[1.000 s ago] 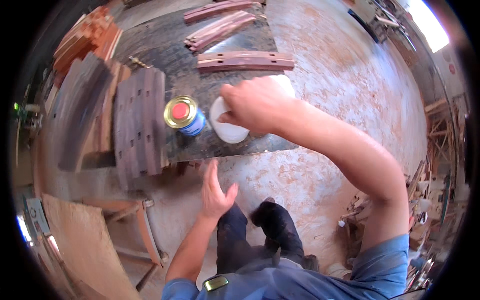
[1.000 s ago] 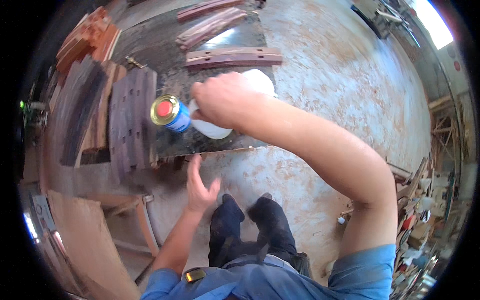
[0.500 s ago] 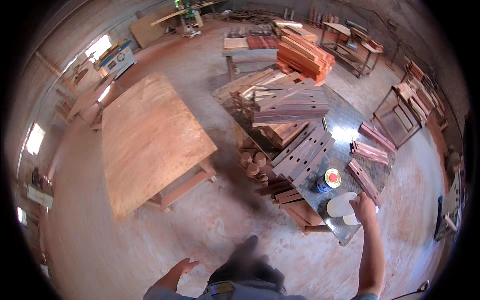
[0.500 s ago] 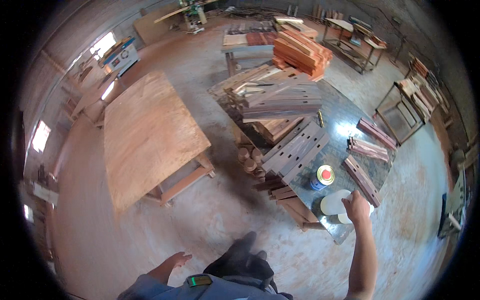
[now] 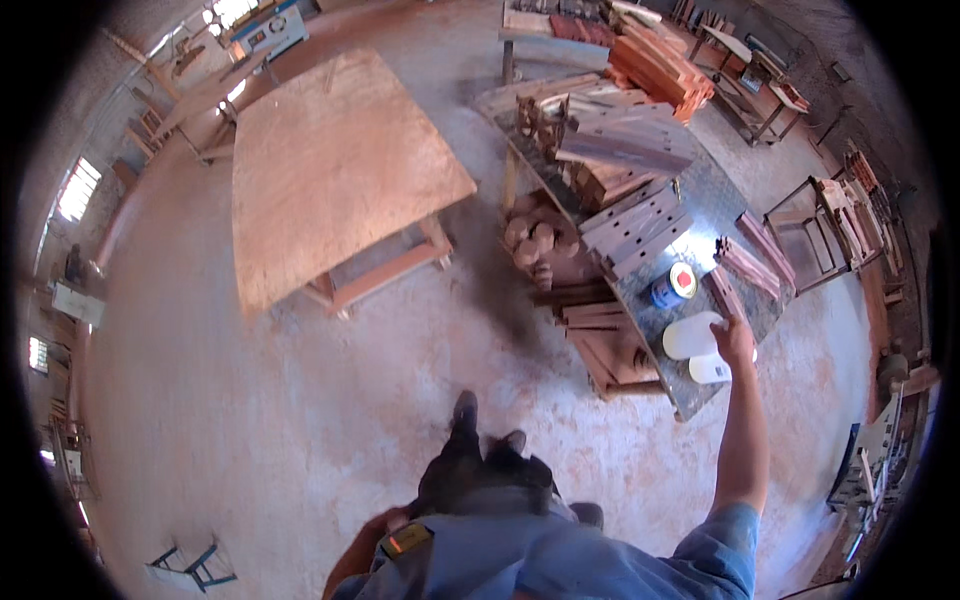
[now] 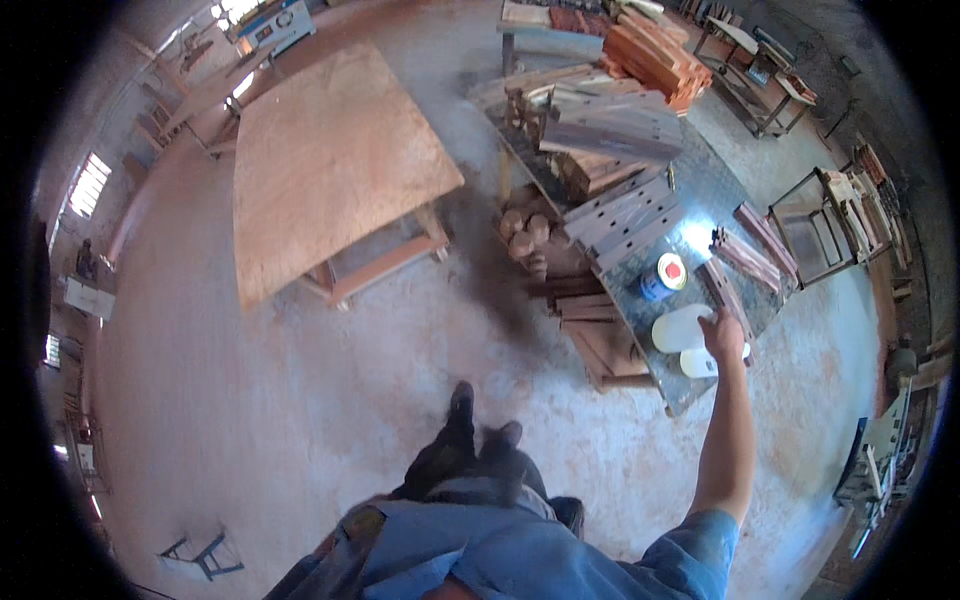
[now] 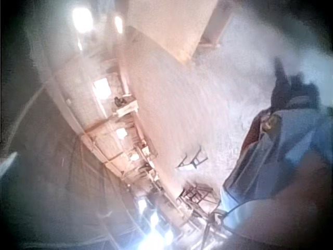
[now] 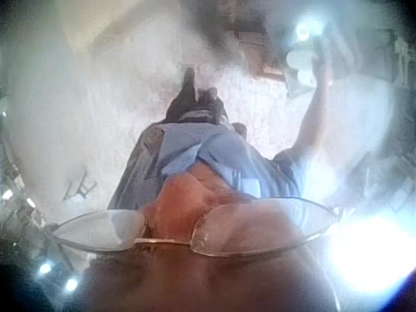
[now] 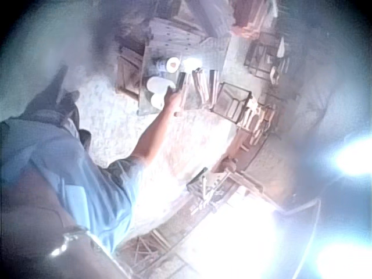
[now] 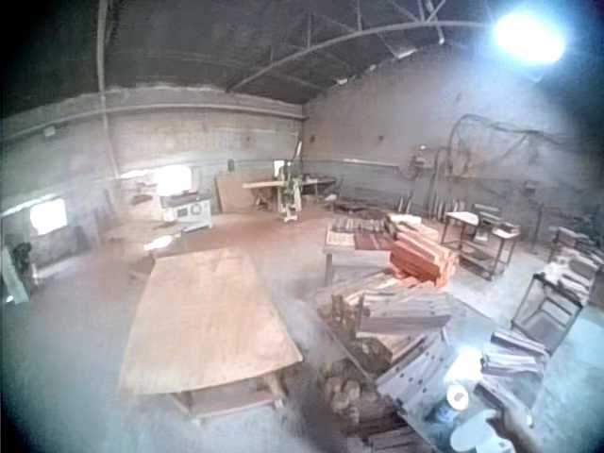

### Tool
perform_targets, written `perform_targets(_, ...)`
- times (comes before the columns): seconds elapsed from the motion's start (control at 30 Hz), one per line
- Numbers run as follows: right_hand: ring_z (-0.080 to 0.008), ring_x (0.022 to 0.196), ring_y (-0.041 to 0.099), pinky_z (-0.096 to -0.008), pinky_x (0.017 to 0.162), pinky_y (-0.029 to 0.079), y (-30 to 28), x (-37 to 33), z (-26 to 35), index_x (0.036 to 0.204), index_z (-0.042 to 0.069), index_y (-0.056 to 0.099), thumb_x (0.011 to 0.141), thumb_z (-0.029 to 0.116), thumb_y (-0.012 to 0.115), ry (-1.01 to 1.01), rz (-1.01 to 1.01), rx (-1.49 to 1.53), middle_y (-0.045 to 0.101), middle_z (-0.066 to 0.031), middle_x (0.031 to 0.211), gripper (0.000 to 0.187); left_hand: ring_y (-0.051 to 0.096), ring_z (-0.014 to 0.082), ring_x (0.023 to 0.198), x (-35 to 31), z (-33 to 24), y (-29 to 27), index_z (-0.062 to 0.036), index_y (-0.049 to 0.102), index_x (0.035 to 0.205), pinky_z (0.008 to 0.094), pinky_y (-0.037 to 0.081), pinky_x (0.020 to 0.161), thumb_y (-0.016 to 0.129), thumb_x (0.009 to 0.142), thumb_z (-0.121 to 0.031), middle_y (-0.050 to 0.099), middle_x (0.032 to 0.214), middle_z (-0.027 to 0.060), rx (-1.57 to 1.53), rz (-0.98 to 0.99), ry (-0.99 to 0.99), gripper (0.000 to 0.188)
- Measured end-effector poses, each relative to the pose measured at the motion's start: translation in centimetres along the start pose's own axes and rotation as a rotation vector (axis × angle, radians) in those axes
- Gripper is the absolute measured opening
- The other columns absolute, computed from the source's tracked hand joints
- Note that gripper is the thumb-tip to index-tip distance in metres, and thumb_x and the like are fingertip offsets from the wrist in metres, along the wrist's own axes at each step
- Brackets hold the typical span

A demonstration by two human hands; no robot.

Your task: The person walks through a cluttered workshop, retrieves two white plastic bottles from a cardboard box, and pours liquid from one bottle into the other on a workbench. The person then places the bottles on the table.

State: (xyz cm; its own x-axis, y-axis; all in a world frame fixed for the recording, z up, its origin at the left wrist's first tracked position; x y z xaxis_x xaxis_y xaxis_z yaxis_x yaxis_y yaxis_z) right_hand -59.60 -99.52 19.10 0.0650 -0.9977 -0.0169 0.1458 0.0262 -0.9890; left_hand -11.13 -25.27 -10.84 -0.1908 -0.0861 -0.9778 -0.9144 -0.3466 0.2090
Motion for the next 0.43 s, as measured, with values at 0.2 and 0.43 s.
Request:
perform_targets(0.2,-0.0446,0.100,0.069,-0.0527,0.085,0.054,-6.4,-4.5,7.7,0.118,0.004,0.067,0.088,0.037,0.072,-0.068,0.002,-0.035,0.073,-0.0263,0.104,0.044,0.061,0.0165,0.076,-4.1,-8.1,-4.5,-0.0122,0.060,0.101,0.0357,0.051,0.066,0.063,0.097,-0.041,0.060,0.088,0.0000,-0.210,-0.312,0.464,0.029)
perform_targets(0.43,-0.0431,0.102,0.068,-0.0495,0.084,0.054,-12.9,-8.6,26.1,0.118,0.006,0.067,0.085,0.035,0.076,-0.290,0.086,-0.007,0.072,-0.0246,0.105,0.045,0.063,0.0220,0.069,0.3,-11.0,-11.6,-0.0075,0.063,0.101,0.0373,0.051,0.059,0.063,0.095,-0.035,0.065,0.085,0.0067,0.211,-0.438,0.304,0.028)
Point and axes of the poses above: each hand's wrist, its own x-axis towards the middle knuckle, its own y-axis out of the palm, z = x × y, the point moved 8 cm from there along x, towards the middle knuckle
